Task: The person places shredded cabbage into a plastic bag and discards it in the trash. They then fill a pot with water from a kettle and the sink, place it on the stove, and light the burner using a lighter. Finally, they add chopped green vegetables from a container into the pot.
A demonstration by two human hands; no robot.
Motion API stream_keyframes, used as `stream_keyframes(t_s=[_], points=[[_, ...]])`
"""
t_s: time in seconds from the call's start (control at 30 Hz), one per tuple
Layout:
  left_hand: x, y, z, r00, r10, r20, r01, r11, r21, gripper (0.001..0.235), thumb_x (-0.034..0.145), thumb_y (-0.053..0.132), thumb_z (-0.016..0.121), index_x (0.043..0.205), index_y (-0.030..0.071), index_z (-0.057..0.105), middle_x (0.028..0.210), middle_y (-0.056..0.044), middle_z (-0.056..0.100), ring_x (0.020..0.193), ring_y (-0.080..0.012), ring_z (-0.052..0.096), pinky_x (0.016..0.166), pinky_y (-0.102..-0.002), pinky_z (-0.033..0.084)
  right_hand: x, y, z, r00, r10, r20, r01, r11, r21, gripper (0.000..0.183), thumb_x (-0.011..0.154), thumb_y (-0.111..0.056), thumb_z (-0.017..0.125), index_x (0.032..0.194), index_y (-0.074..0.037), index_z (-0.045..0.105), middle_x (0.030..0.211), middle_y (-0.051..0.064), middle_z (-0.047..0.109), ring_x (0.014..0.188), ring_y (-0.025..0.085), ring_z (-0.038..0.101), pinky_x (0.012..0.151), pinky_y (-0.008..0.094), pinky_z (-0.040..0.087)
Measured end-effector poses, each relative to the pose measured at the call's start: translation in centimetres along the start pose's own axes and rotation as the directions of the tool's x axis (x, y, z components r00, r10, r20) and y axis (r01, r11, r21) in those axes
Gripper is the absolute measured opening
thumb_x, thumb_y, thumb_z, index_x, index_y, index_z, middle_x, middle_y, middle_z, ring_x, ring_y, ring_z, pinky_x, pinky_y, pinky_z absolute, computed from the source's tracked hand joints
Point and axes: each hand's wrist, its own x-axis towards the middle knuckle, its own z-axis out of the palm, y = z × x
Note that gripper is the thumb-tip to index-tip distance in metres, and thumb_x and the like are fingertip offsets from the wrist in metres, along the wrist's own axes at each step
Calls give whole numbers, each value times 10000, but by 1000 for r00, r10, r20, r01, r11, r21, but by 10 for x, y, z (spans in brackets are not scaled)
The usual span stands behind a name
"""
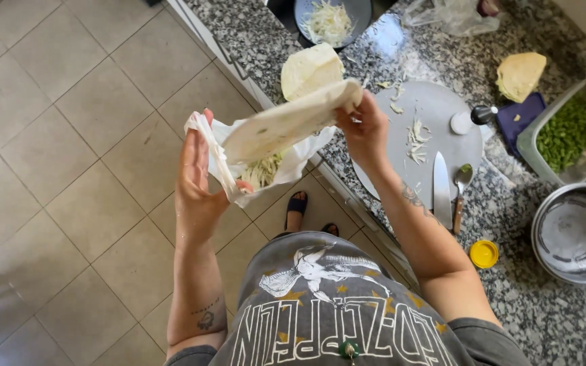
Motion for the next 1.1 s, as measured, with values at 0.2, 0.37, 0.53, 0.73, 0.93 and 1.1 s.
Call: stream_keyframes(t_s=[0.2, 0.37, 0.53, 0.73, 0.93, 1.1], points=[[7, -8, 5, 993, -110, 45, 108, 993, 40, 1072, 629, 285, 819, 1459, 64, 178, 1508, -116, 289, 1409, -313, 195, 1160, -474, 105, -18, -42, -22, 784, 618, -67, -500, 691, 522, 239, 838, -100, 654, 1037, -98, 523, 891, 57, 652, 712, 221, 700, 601, 350, 626], [10, -18, -4, 980, -188, 63, 184, 981, 68, 1045, 633, 248, 802, 1450, 53, 181, 1509, -102, 276, 1406, -297, 199, 1165, -455, 111, -23, -2, -71, 575, 798, -181, -490, 513, 705, 275, 811, -31, 644, 1059, -79, 536, 890, 102, 653, 729, 261, 711, 708, 404, 614], [14, -28, -9, 988, -148, 44, 148, 989, 21, 1074, 609, 204, 797, 1456, 53, 155, 1518, -101, 250, 1409, -283, 165, 1166, -396, 72, 7, 49, -118, 519, 775, -360, -286, 554, 781, 352, 837, -49, 653, 1144, -42, 480, 988, 182, 638, 878, 318, 695, 844, 450, 600], [25, -26, -12, 974, -221, 45, 219, 975, 47, 1054, 605, 152, 778, 1451, 17, 163, 1503, -124, 271, 1397, -272, 206, 1166, -382, 91, 60, 140, -136, 418, 783, -461, -86, 539, 838, 729, 830, 6, 659, 1317, -5, 116, 1114, 317, 475, 977, 402, 614, 861, 519, 561], [39, -22, -21, 943, -330, 34, 332, 942, -43, 1080, 559, 208, 699, 1438, -6, 109, 1500, -122, 248, 1414, -237, 194, 1146, -384, 195, 106, 160, -145, -56, 759, -649, 145, 649, 747, 670, 801, 38, 594, 1370, -69, 256, 1240, 266, 489, 1019, 425, 593, 833, 520, 554], [50, -33, -27, 948, -315, 41, 317, 947, -53, 1017, 596, 101, 687, 1436, -14, 125, 1512, -141, 212, 1416, -236, 190, 1124, -396, 237, 76, 167, -136, 184, 885, -428, -507, 458, 730, 418, 850, -193, 625, 1192, 14, 503, 929, 181, 663, 880, 254, 690, 747, 325, 621]])
